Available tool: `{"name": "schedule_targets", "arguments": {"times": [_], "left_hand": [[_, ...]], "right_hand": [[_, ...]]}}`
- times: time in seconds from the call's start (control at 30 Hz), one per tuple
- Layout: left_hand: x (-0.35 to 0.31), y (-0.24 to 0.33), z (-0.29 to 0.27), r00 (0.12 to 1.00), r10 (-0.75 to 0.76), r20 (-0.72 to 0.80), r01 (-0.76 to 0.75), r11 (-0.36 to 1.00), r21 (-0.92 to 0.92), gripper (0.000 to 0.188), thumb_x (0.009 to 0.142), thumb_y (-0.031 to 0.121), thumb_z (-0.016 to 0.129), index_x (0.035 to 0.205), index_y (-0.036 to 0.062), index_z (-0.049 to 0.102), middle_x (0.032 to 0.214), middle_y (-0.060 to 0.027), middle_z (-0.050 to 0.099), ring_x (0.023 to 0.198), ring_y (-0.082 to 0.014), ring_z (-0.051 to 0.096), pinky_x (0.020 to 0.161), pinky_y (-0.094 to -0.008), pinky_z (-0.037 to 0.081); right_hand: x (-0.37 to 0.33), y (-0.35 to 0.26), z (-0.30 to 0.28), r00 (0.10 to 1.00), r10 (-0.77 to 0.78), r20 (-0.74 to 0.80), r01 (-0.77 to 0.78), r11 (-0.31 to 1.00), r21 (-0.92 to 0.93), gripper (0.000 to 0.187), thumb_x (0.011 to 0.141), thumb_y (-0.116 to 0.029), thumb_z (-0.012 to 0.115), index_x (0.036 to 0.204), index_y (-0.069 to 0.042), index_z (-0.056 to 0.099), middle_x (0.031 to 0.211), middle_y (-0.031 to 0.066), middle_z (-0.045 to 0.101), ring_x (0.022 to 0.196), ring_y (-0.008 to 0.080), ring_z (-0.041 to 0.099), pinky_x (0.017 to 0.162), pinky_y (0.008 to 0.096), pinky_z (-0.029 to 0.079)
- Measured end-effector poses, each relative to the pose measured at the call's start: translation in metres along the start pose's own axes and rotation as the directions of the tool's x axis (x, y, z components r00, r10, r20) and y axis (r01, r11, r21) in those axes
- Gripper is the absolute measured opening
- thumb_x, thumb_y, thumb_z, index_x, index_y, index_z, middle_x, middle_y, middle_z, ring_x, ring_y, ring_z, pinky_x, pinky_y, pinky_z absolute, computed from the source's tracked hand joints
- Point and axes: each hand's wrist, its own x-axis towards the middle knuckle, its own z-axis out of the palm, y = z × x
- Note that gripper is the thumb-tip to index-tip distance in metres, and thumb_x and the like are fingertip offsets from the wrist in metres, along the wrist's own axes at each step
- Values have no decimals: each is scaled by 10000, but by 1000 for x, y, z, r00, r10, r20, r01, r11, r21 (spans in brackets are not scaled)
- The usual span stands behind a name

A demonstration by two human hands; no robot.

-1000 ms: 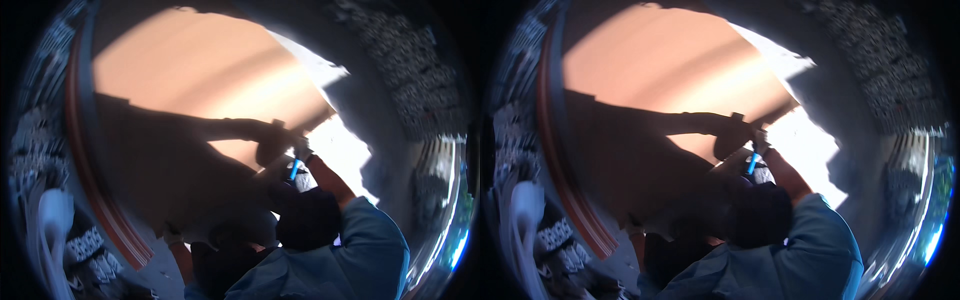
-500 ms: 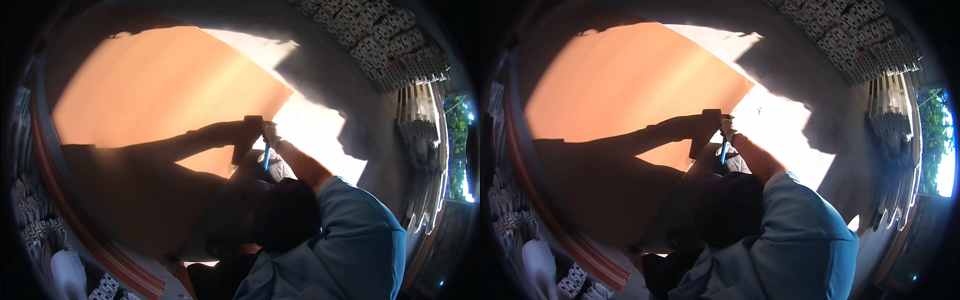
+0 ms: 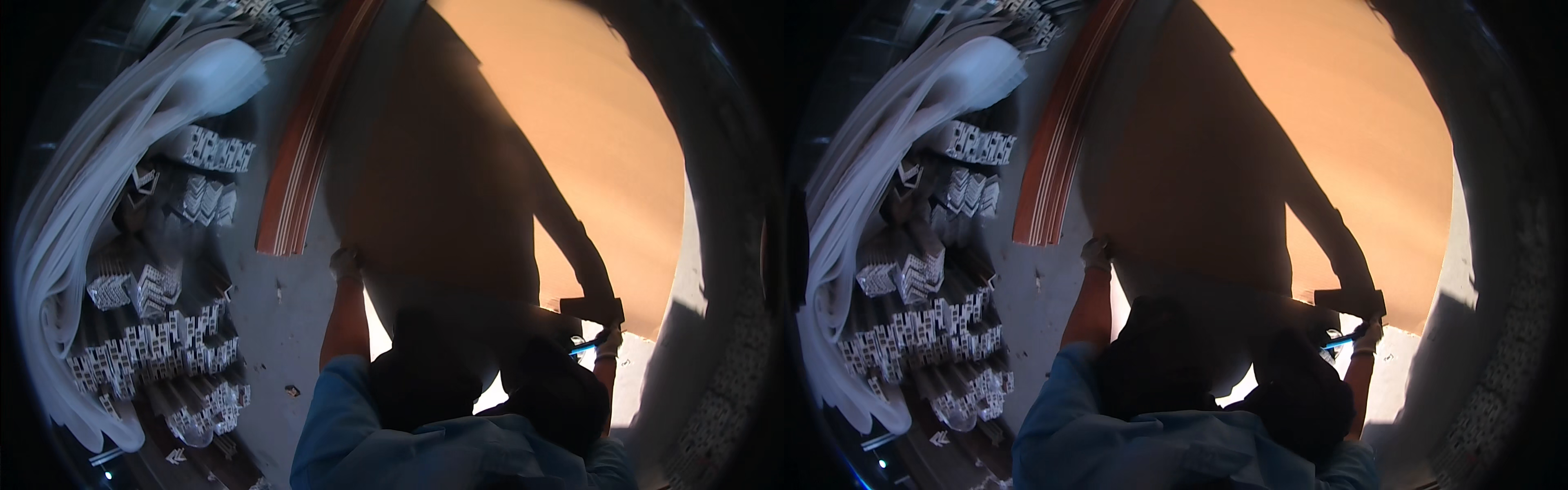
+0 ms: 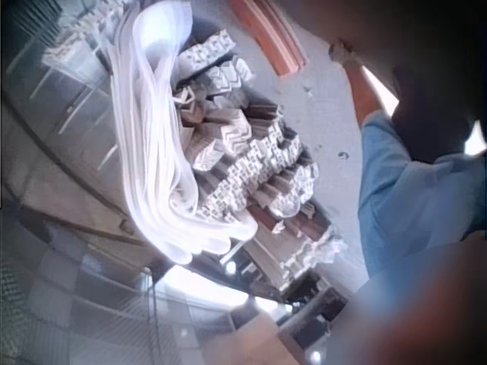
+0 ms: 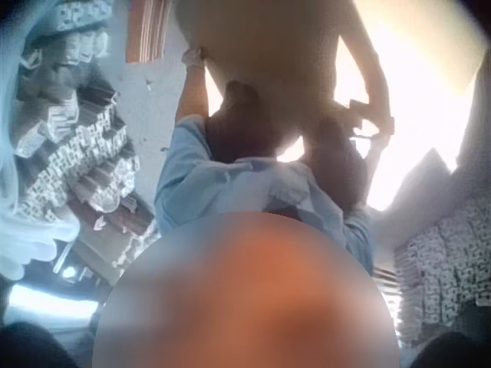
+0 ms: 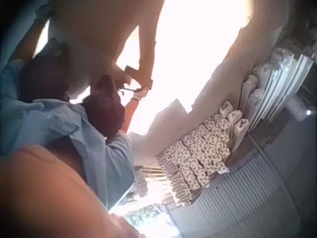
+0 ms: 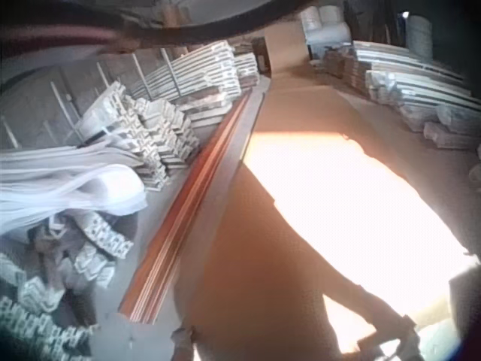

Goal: The person cuts a large sheet of cardboard into smaller pieces using a utility knife. They repeatedly position the sheet, score and cut along straight lines, and separate the cut pieces.

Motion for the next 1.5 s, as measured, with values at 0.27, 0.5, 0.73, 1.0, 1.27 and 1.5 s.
{"name": "schedule_targets", "arguments": {"times": [0.27,0.5,0.73,1.0,1.27,1.5], "left_hand": [[-8,46,-22,983,134,-128,-110,977,180,199,810,137,618,980,43,664,789,-73,651,625,-162,581,538,-296,462],[12,42,-15,874,405,267,-482,664,571,318,798,230,638,1075,76,664,1034,-183,651,986,-314,617,871,-379,466],[-5,43,-3,850,495,179,-486,609,627,356,769,234,650,1068,41,660,1001,-175,644,924,-315,621,821,-394,488],[-17,49,5,859,492,141,-452,599,661,329,771,176,598,1078,78,665,999,-174,644,935,-321,608,856,-398,477],[7,31,6,831,510,221,-521,576,630,262,796,89,585,1038,30,667,1037,-172,645,967,-308,602,874,-384,476],[5,35,5,775,457,436,-625,455,634,236,847,92,551,1032,-12,656,944,-158,669,814,-260,638,732,-359,527]], "right_hand": [[6,-8,-7,990,141,-2,-141,990,15,285,869,-387,615,748,-144,528,449,-25,394,332,82,369,300,226,271],[-4,-8,1,983,113,-145,-107,993,43,333,873,-355,618,679,-161,429,463,-20,407,340,99,388,309,233,305],[-21,-16,13,990,68,-121,-62,997,56,327,852,-401,636,667,-187,472,432,-33,355,313,87,343,289,237,270],[-3,-2,5,1000,-14,-19,15,999,53,313,858,-453,606,693,-199,528,430,-55,369,299,76,317,283,228,248],[-8,-1,7,971,136,-195,-119,988,94,282,858,-400,629,679,-212,517,465,-44,420,337,89,391,311,241,319],[-41,-23,8,997,49,-50,-51,998,-30,330,863,-438,603,779,-124,544,551,34,507,338,102,374,305,261,288]]}}
